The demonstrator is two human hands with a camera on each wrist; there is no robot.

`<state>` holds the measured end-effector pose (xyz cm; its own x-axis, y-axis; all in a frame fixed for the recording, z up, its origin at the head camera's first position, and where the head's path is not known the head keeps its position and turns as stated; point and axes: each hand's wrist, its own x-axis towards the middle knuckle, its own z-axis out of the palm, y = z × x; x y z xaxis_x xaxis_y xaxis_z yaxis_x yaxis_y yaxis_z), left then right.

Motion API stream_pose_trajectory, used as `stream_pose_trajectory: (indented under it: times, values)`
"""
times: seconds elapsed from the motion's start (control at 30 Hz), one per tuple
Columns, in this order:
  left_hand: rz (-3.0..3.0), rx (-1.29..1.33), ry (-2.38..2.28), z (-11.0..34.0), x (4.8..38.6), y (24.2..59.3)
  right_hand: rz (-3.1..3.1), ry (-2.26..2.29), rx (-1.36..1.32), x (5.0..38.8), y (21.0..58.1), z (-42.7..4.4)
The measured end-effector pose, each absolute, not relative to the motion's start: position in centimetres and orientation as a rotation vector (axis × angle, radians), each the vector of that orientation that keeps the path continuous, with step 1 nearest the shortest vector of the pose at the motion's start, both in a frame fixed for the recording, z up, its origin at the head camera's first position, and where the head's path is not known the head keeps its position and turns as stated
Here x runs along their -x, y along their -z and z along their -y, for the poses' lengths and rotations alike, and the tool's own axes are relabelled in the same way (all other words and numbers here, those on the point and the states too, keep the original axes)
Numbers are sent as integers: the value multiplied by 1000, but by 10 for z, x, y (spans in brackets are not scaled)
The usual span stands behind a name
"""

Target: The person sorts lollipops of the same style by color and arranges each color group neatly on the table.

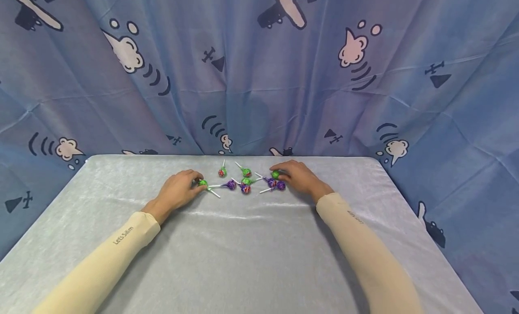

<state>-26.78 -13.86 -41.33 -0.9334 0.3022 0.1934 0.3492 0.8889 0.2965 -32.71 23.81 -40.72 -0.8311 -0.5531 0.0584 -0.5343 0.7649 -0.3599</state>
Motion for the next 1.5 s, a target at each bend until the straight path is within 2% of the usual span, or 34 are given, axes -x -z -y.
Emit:
stream_pose_trajectory:
  times: [0.7, 1.07, 1.5]
  values:
    - [2943, 498, 565, 139, 269, 415, -2946, 523, 796, 321, 406, -244]
    - [2931, 560, 597, 144, 267, 413, -2979, 725, 443, 313, 395, -260]
    - [2971, 535, 666, 143, 268, 409, -2922, 721, 255, 294, 391, -258]
